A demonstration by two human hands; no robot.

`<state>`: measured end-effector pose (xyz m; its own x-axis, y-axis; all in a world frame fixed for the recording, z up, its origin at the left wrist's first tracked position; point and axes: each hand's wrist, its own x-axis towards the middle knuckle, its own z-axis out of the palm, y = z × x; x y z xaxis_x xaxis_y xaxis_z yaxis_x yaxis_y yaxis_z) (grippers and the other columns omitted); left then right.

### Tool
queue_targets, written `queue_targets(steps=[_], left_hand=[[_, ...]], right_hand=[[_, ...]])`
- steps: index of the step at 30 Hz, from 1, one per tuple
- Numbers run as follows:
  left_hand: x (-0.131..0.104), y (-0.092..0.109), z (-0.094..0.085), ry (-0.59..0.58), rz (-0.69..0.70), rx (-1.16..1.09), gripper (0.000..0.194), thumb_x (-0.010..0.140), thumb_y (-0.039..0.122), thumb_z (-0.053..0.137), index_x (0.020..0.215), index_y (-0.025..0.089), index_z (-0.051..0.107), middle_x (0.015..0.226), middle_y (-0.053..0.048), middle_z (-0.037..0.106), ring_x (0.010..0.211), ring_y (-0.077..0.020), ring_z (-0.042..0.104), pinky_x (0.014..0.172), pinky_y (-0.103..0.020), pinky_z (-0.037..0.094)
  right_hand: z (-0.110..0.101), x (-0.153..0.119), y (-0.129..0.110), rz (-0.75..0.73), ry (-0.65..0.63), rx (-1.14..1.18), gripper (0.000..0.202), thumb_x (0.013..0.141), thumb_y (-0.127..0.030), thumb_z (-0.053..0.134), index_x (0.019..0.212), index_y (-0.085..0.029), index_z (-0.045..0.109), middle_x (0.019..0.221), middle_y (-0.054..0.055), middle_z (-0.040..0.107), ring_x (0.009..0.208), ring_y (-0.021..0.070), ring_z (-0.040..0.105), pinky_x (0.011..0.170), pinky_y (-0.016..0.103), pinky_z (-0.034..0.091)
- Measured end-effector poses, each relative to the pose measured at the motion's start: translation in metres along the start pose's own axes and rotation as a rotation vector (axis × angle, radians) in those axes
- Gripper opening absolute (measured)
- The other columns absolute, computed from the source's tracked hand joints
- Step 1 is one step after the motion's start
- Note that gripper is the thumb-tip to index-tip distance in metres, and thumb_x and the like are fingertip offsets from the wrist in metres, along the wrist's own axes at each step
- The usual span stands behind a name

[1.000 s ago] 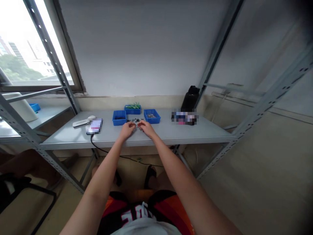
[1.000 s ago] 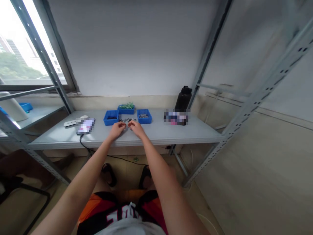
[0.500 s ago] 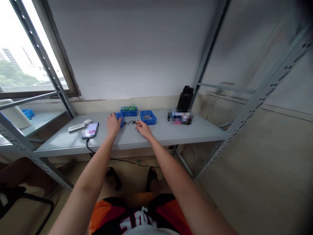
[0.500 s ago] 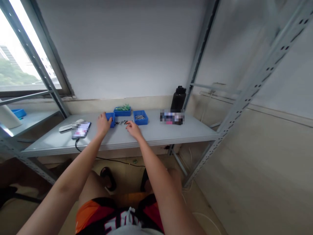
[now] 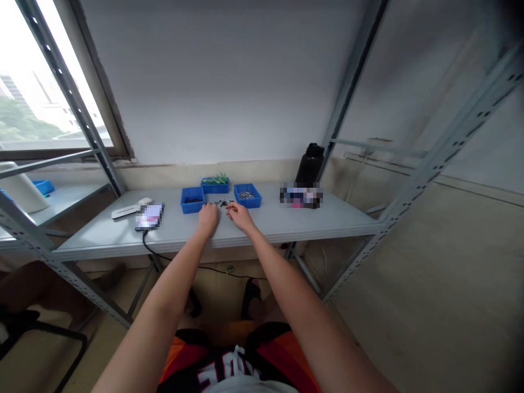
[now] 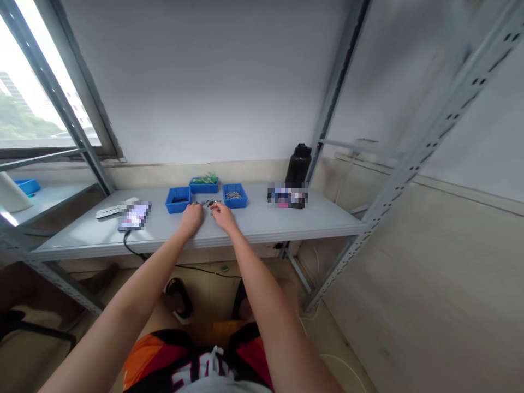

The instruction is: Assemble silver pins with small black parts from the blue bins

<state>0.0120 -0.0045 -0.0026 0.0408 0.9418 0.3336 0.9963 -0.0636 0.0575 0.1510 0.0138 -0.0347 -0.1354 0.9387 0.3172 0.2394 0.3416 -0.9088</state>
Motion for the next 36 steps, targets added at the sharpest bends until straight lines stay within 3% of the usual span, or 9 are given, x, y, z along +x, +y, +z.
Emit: queue_targets(steps=[3,7,13,23,26,31,33,36], left_hand=[[0.002,0.001,0.000,-0.002,0.025,-0.028,0.041,0.094,0.010,0.032,0.123,0.011,0.060,0.113,-0.021,0.065,0.106,-0.0283,0.061,0.085,-0.035,0.050],[0.005,0.002,0.001,-0.047,0.073,-0.049,0.038,0.095,0.012,0.033,0.115,0.011,0.065,0.114,-0.022,0.064,0.107,-0.0296,0.060,0.086,-0.037,0.049],[0.008,0.000,0.008,-0.003,0.035,-0.073,0.038,0.093,0.011,0.035,0.120,0.008,0.062,0.113,-0.022,0.064,0.106,-0.0282,0.062,0.089,-0.035,0.048],[0.003,-0.003,0.014,0.068,-0.065,-0.211,0.036,0.089,0.007,0.038,0.103,0.004,0.070,0.109,-0.025,0.066,0.107,-0.0296,0.062,0.095,-0.038,0.046],[0.003,-0.010,0.014,0.106,-0.143,-0.374,0.030,0.085,0.007,0.045,0.097,0.006,0.073,0.103,-0.025,0.069,0.104,-0.0299,0.065,0.094,-0.038,0.046],[0.001,-0.027,0.012,0.205,-0.376,-0.888,0.022,0.079,0.018,0.060,0.092,0.008,0.075,0.090,-0.018,0.074,0.087,-0.0279,0.068,0.080,-0.034,0.049],[-0.003,-0.031,0.013,0.189,-0.333,-1.036,0.024,0.078,0.022,0.062,0.092,0.008,0.075,0.084,-0.014,0.074,0.079,-0.0249,0.068,0.075,-0.033,0.050],[-0.011,-0.031,0.013,0.157,-0.162,-1.106,0.020,0.076,0.022,0.065,0.090,0.010,0.075,0.086,-0.012,0.075,0.079,-0.0221,0.067,0.077,-0.033,0.050]], right_hand=[[0.000,0.000,0.000,-0.003,-0.008,-0.010,0.022,0.080,-0.013,0.044,0.090,-0.020,0.063,0.078,0.001,0.067,0.066,0.0133,0.060,0.073,0.028,0.051],[-0.001,0.000,0.000,-0.013,-0.003,-0.039,0.022,0.080,-0.013,0.045,0.089,-0.020,0.063,0.077,0.001,0.067,0.068,0.0140,0.061,0.073,0.028,0.051],[-0.002,-0.001,0.000,-0.019,-0.021,-0.036,0.020,0.079,-0.014,0.045,0.087,-0.020,0.063,0.077,0.001,0.067,0.066,0.0137,0.060,0.070,0.027,0.049],[-0.001,-0.002,-0.002,-0.026,-0.015,-0.029,0.020,0.080,-0.011,0.046,0.086,-0.019,0.063,0.078,0.002,0.068,0.067,0.0139,0.060,0.073,0.028,0.049],[-0.001,-0.001,0.000,-0.022,-0.004,-0.029,0.021,0.080,-0.011,0.046,0.086,-0.020,0.064,0.079,0.003,0.069,0.068,0.0148,0.062,0.073,0.029,0.050],[0.000,0.004,0.007,-0.057,0.044,-0.030,0.020,0.082,-0.012,0.048,0.089,-0.021,0.065,0.085,0.003,0.070,0.081,0.0168,0.065,0.079,0.030,0.051],[0.000,0.007,0.011,-0.080,0.087,-0.034,0.020,0.083,-0.013,0.050,0.092,-0.021,0.066,0.094,0.004,0.071,0.088,0.0175,0.065,0.084,0.031,0.051],[0.000,0.009,0.014,-0.087,0.122,-0.032,0.025,0.084,-0.016,0.052,0.104,-0.022,0.066,0.107,0.005,0.070,0.095,0.0182,0.065,0.086,0.033,0.051]])
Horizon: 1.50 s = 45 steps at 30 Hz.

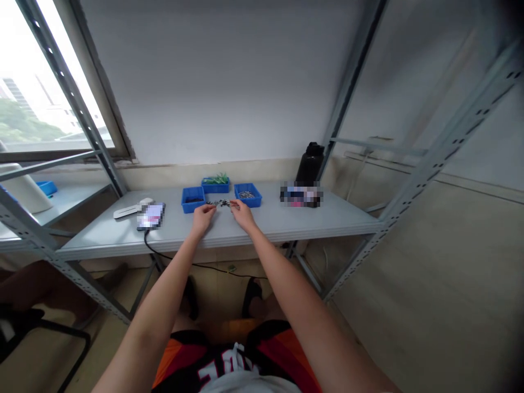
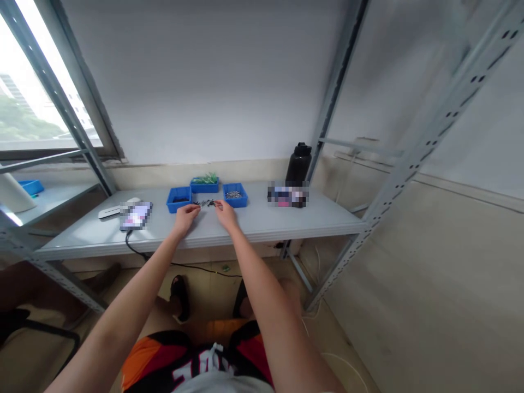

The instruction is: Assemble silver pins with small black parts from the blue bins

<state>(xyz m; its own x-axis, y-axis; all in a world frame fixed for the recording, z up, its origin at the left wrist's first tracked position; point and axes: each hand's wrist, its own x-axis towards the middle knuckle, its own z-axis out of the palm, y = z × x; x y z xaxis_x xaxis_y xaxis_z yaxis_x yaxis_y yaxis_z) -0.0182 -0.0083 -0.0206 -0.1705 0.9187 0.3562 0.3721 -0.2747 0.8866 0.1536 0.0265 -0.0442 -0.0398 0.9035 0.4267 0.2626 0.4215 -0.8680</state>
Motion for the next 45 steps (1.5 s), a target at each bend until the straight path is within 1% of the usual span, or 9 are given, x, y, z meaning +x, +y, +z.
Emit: queue_targets(steps=[4,9,15,21,25,29,32,37,45], left_hand=[[-0.006,0.005,0.003,-0.100,0.079,0.048,0.015,0.076,0.016,0.063,0.084,0.011,0.075,0.090,-0.013,0.075,0.085,-0.0230,0.067,0.084,-0.035,0.049],[-0.006,0.009,0.004,-0.147,0.099,0.088,0.015,0.077,0.014,0.063,0.084,0.013,0.075,0.089,-0.012,0.075,0.085,-0.0240,0.068,0.086,-0.038,0.049],[-0.007,0.010,0.003,-0.138,0.115,0.090,0.017,0.078,0.013,0.060,0.087,0.011,0.075,0.094,-0.014,0.075,0.084,-0.0236,0.067,0.086,-0.038,0.050],[-0.008,0.011,0.003,-0.088,0.103,0.066,0.018,0.076,0.015,0.062,0.089,0.012,0.073,0.095,-0.013,0.074,0.084,-0.0228,0.066,0.085,-0.037,0.050],[-0.008,0.011,0.004,-0.074,0.084,0.044,0.020,0.077,0.019,0.061,0.092,0.011,0.072,0.086,-0.012,0.072,0.080,-0.0215,0.064,0.080,-0.034,0.048],[-0.008,0.010,0.005,-0.142,0.087,0.010,0.017,0.077,0.026,0.062,0.080,0.013,0.071,0.075,-0.007,0.070,0.072,-0.0193,0.061,0.073,-0.031,0.046],[-0.009,0.010,0.005,-0.138,0.092,-0.001,0.016,0.076,0.027,0.063,0.077,0.013,0.071,0.072,-0.006,0.069,0.071,-0.0186,0.060,0.072,-0.030,0.045],[-0.010,0.012,0.003,-0.109,0.096,0.000,0.020,0.076,0.031,0.063,0.080,0.013,0.071,0.074,-0.007,0.071,0.071,-0.0187,0.061,0.072,-0.031,0.046],[-0.015,0.022,0.000,-0.137,0.112,-0.076,0.023,0.075,0.033,0.065,0.084,0.013,0.073,0.085,-0.008,0.074,0.081,-0.0206,0.064,0.078,-0.031,0.047]], right_hand=[[0.001,-0.001,-0.001,0.006,-0.060,-0.018,0.022,0.086,-0.019,0.053,0.103,-0.021,0.067,0.103,0.007,0.072,0.095,0.0190,0.066,0.088,0.034,0.051],[0.000,-0.002,-0.003,0.014,-0.097,-0.026,0.017,0.084,-0.019,0.057,0.096,-0.021,0.069,0.092,0.006,0.073,0.088,0.0190,0.067,0.086,0.035,0.051],[-0.001,-0.003,-0.004,0.090,-0.077,0.039,0.022,0.086,-0.021,0.054,0.103,-0.019,0.068,0.095,0.007,0.074,0.081,0.0166,0.068,0.079,0.032,0.053],[0.000,-0.003,-0.004,0.060,-0.139,0.051,0.015,0.087,-0.023,0.056,0.092,-0.018,0.069,0.086,0.008,0.074,0.073,0.0160,0.067,0.075,0.030,0.052],[0.001,-0.002,-0.003,0.050,-0.147,0.065,0.014,0.089,-0.022,0.054,0.091,-0.018,0.067,0.086,0.007,0.074,0.073,0.0157,0.067,0.076,0.030,0.052],[0.000,-0.002,-0.003,0.037,-0.141,0.062,0.015,0.090,-0.024,0.052,0.092,-0.019,0.066,0.085,0.006,0.074,0.073,0.0156,0.067,0.077,0.030,0.052],[-0.001,-0.004,-0.005,0.010,-0.155,0.052,0.015,0.089,-0.024,0.054,0.093,-0.019,0.067,0.086,0.006,0.073,0.078,0.0166,0.067,0.080,0.031,0.052],[-0.002,-0.009,-0.012,-0.057,-0.193,-0.051,0.012,0.086,-0.022,0.056,0.087,-0.019,0.068,0.087,0.005,0.073,0.085,0.0184,0.066,0.082,0.031,0.049],[-0.002,-0.014,-0.020,-0.067,-0.289,-0.014,0.017,0.089,-0.026,0.052,0.093,-0.019,0.067,0.075,0.001,0.066,0.069,0.0146,0.059,0.074,0.028,0.047]])
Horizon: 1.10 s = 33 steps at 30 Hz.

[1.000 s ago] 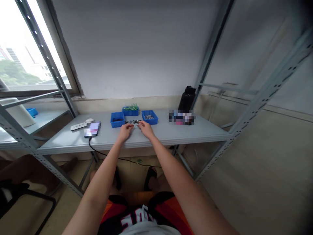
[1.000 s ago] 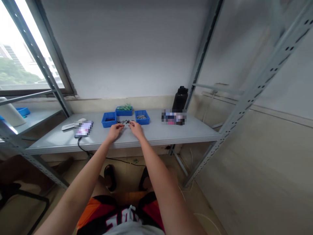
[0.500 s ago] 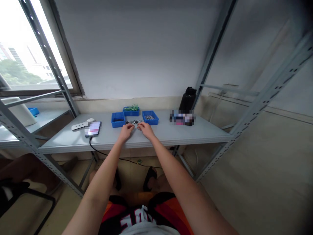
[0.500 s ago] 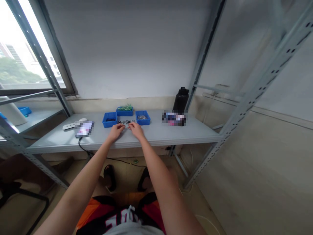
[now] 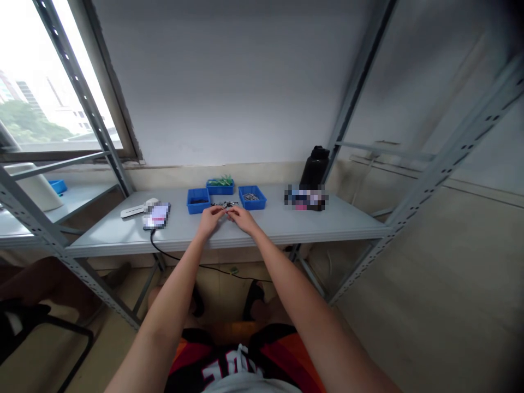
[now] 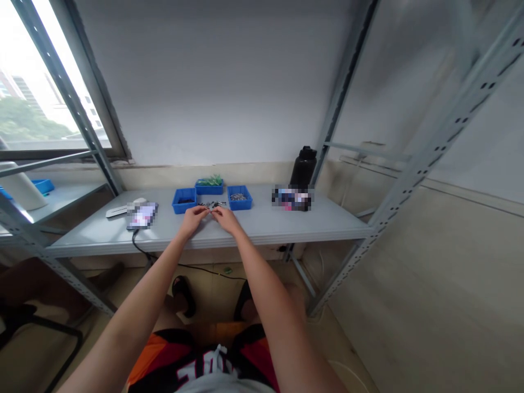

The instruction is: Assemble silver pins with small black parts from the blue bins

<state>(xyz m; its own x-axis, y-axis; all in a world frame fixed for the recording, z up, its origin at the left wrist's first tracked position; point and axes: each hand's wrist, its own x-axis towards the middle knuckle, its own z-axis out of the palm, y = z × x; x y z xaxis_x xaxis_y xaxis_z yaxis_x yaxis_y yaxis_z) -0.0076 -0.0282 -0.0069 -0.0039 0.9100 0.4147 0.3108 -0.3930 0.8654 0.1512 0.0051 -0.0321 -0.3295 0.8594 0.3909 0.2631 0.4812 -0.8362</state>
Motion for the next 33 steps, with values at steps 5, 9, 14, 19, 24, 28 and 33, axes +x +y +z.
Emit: queue_targets(steps=[5,9,14,19,24,28,33], left_hand=[[0.001,-0.002,0.001,-0.037,0.023,0.044,0.024,0.080,0.034,0.060,0.080,0.014,0.071,0.079,-0.006,0.072,0.077,-0.0184,0.062,0.075,-0.029,0.047],[0.002,-0.009,0.002,0.023,-0.001,0.045,0.023,0.082,0.035,0.058,0.082,0.014,0.067,0.083,-0.008,0.072,0.079,-0.0183,0.064,0.071,-0.028,0.047],[0.004,-0.014,0.004,-0.036,-0.031,0.023,0.019,0.080,0.033,0.061,0.078,0.014,0.064,0.078,-0.008,0.071,0.073,-0.0180,0.064,0.069,-0.028,0.046],[0.003,-0.012,0.004,-0.055,0.032,0.145,0.019,0.074,0.034,0.067,0.073,0.015,0.068,0.066,-0.003,0.066,0.063,-0.0151,0.055,0.065,-0.028,0.042],[0.001,-0.008,0.002,-0.047,0.021,0.116,0.024,0.071,0.039,0.068,0.074,0.015,0.070,0.067,-0.004,0.066,0.064,-0.0155,0.053,0.065,-0.029,0.040],[0.000,-0.005,0.002,-0.031,0.014,0.084,0.027,0.070,0.041,0.070,0.075,0.015,0.070,0.069,-0.004,0.068,0.067,-0.0170,0.056,0.067,-0.029,0.042],[0.001,-0.004,0.002,-0.018,0.033,0.067,0.023,0.072,0.038,0.068,0.077,0.016,0.070,0.075,-0.006,0.071,0.075,-0.0188,0.061,0.073,-0.030,0.046]], right_hand=[[0.000,-0.002,-0.003,-0.017,-0.026,-0.018,0.017,0.089,-0.027,0.053,0.088,-0.019,0.068,0.074,0.001,0.066,0.071,0.0149,0.060,0.074,0.027,0.046],[-0.001,-0.001,-0.004,0.013,0.078,-0.046,0.020,0.089,-0.032,0.053,0.082,-0.019,0.067,0.081,0.003,0.069,0.079,0.0170,0.062,0.077,0.028,0.045],[-0.003,-0.001,-0.005,0.075,0.149,-0.013,0.023,0.089,-0.037,0.053,0.082,-0.019,0.067,0.079,0.004,0.070,0.076,0.0174,0.062,0.074,0.028,0.045],[-0.003,-0.002,-0.006,0.044,0.145,-0.044,0.021,0.087,-0.037,0.056,0.080,-0.019,0.067,0.080,0.003,0.070,0.078,0.0176,0.063,0.076,0.028,0.045],[-0.003,-0.001,-0.003,0.046,0.146,-0.052,0.014,0.083,-0.031,0.059,0.082,-0.019,0.067,0.084,0.003,0.071,0.082,0.0182,0.063,0.079,0.029,0.046],[-0.002,-0.001,-0.001,0.012,0.116,-0.038,0.013,0.081,-0.029,0.060,0.083,-0.019,0.067,0.084,0.004,0.071,0.081,0.0178,0.064,0.078,0.029,0.047],[0.000,-0.001,0.002,-0.023,0.062,-0.006,0.017,0.081,-0.033,0.062,0.085,-0.018,0.068,0.083,0.004,0.070,0.079,0.0172,0.064,0.076,0.029,0.047]])
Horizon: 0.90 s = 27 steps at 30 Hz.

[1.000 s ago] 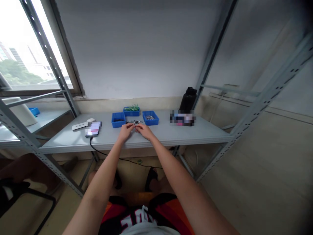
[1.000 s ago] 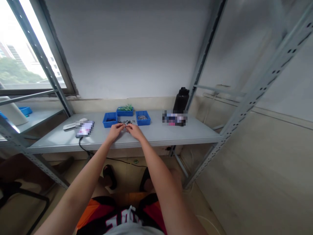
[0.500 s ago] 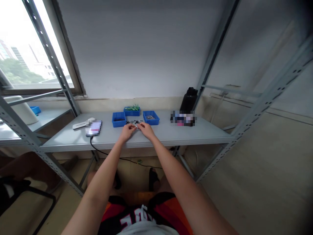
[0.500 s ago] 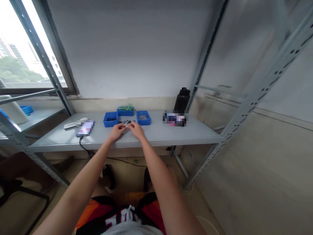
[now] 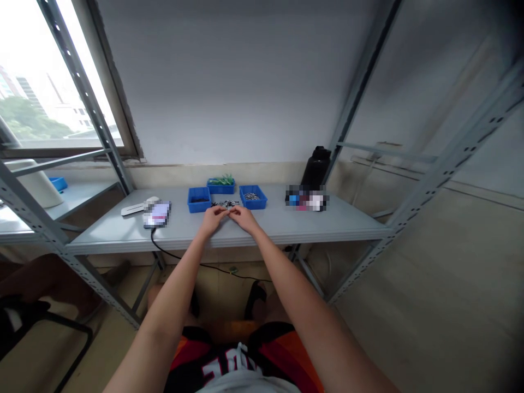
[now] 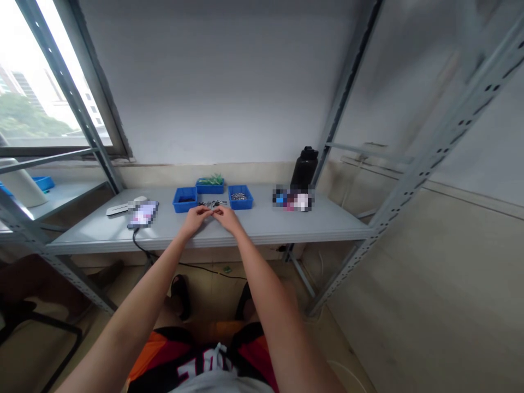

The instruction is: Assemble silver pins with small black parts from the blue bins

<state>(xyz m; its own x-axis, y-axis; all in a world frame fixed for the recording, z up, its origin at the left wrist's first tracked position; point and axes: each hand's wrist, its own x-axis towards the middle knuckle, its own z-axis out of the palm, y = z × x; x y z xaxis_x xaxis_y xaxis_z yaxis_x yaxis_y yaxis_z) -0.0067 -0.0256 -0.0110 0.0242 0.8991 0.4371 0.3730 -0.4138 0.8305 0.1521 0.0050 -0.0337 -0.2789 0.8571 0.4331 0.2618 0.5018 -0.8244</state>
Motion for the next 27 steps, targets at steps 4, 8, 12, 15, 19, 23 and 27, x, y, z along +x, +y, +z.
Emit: queue_targets(steps=[4,8,12,15,19,23,27], left_hand=[[0.0013,-0.0042,0.0015,0.013,-0.026,-0.037,0.020,0.075,0.033,0.066,0.081,0.015,0.069,0.078,-0.007,0.072,0.075,-0.0189,0.063,0.069,-0.029,0.047],[0.0020,-0.0080,0.0022,-0.021,-0.040,-0.006,0.019,0.074,0.033,0.066,0.078,0.014,0.069,0.072,-0.005,0.070,0.068,-0.0169,0.060,0.064,-0.027,0.046],[0.0019,-0.0076,0.0013,-0.026,0.007,0.068,0.016,0.073,0.031,0.067,0.075,0.015,0.070,0.070,-0.004,0.069,0.065,-0.0154,0.057,0.066,-0.028,0.045],[0.0015,-0.0064,0.0006,-0.020,0.000,0.072,0.018,0.074,0.031,0.068,0.078,0.014,0.071,0.071,-0.005,0.069,0.066,-0.0155,0.058,0.067,-0.028,0.044],[0.0006,-0.0049,-0.0004,-0.022,-0.008,0.056,0.022,0.074,0.034,0.068,0.081,0.013,0.072,0.072,-0.005,0.070,0.067,-0.0162,0.059,0.067,-0.029,0.044],[-0.0001,-0.0023,-0.0015,-0.015,-0.013,0.043,0.024,0.074,0.035,0.069,0.081,0.013,0.072,0.070,-0.004,0.069,0.066,-0.0163,0.058,0.066,-0.029,0.044],[0.0005,-0.0014,-0.0012,-0.004,-0.025,0.011,0.024,0.073,0.037,0.069,0.079,0.014,0.071,0.072,-0.005,0.069,0.070,-0.0182,0.060,0.069,-0.030,0.044]], right_hand=[[0.0003,0.0010,0.0004,0.030,0.029,-0.007,0.018,0.083,-0.035,0.058,0.083,-0.019,0.067,0.078,0.003,0.069,0.076,0.0164,0.063,0.075,0.028,0.047],[-0.0008,0.0014,-0.0020,0.079,0.075,-0.011,0.022,0.086,-0.038,0.055,0.081,-0.019,0.066,0.074,0.002,0.068,0.073,0.0161,0.062,0.073,0.027,0.046],[-0.0021,0.0001,-0.0056,0.079,0.074,-0.011,0.023,0.087,-0.038,0.054,0.081,-0.020,0.066,0.074,0.002,0.067,0.073,0.0164,0.062,0.072,0.027,0.046],[-0.0025,-0.0006,-0.0069,0.082,0.055,-0.026,0.020,0.085,-0.035,0.056,0.079,-0.019,0.066,0.072,0.002,0.067,0.070,0.0161,0.061,0.071,0.027,0.045],[-0.0020,0.0000,-0.0061,0.069,0.041,-0.009,0.017,0.084,-0.032,0.056,0.080,-0.019,0.066,0.073,0.002,0.066,0.069,0.0155,0.059,0.069,0.026,0.044],[-0.0014,0.0008,-0.0048,0.059,0.014,-0.026,0.017,0.084,-0.031,0.056,0.081,-0.018,0.067,0.070,0.001,0.064,0.068,0.0154,0.058,0.069,0.026,0.044],[-0.0010,-0.0003,-0.0053,0.042,0.001,-0.038,0.018,0.084,-0.031,0.056,0.083,-0.018,0.068,0.074,0.002,0.066,0.073,0.0166,0.059,0.073,0.028,0.045]])
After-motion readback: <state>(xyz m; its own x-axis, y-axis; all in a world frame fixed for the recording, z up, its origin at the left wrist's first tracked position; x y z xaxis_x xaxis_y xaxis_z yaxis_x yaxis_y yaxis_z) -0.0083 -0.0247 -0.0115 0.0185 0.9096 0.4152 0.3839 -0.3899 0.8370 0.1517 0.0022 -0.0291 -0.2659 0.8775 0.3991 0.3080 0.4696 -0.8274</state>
